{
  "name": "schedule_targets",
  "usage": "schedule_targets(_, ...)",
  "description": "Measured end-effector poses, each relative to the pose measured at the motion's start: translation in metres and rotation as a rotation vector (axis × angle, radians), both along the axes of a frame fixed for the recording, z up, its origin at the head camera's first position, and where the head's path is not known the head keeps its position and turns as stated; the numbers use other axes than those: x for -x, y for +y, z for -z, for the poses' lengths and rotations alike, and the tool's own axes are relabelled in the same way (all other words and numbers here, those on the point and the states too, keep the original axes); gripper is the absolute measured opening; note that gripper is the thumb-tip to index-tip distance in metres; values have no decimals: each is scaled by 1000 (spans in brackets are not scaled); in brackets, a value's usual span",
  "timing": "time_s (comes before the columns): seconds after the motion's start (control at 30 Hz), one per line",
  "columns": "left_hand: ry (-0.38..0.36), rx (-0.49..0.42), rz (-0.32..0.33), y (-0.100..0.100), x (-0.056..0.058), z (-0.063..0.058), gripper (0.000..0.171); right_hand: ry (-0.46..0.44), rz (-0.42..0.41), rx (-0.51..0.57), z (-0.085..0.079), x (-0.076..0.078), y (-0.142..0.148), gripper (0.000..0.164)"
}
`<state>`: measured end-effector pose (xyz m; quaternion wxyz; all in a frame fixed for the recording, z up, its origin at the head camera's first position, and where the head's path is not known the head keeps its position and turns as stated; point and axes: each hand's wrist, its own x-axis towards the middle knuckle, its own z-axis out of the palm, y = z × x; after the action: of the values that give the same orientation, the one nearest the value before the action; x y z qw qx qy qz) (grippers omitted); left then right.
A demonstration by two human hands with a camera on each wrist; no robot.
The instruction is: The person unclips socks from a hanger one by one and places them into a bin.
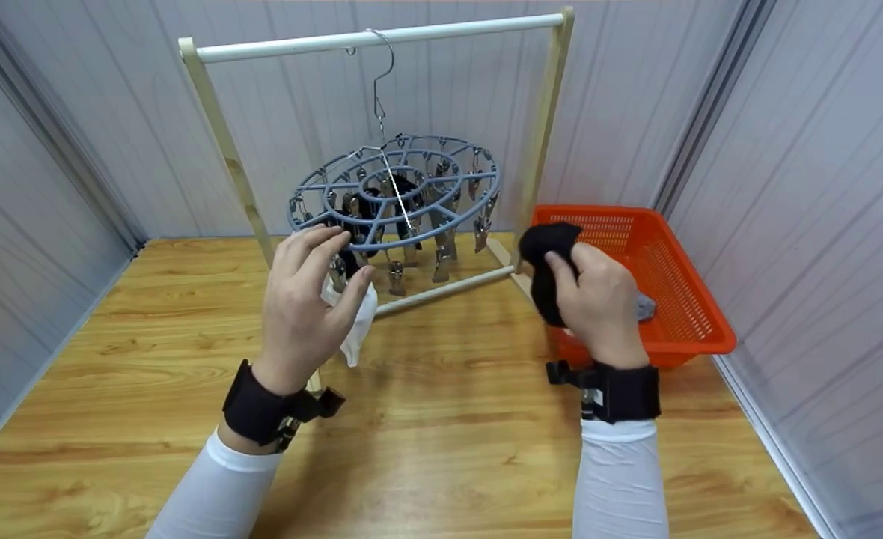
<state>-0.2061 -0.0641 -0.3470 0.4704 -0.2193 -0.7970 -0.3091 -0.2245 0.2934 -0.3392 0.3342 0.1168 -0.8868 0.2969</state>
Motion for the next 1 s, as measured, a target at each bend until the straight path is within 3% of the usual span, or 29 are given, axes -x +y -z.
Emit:
schedule_targets(0.13,-5,0,3,1,-1,0,44,-42,98,-20,7,8,13,38)
schedule_targets(0.3,-5,1,8,1,-2,-1,43,-87,149,-56,17,18,28,34)
schedule_targets(0.6,-1,9,7,0,-2,-1,44,-275,121,-82,29,30,40,34)
schedule_targets(1.0,-6,8,29,5,-5,-2,44,-502,104,-57,41,39,49,58)
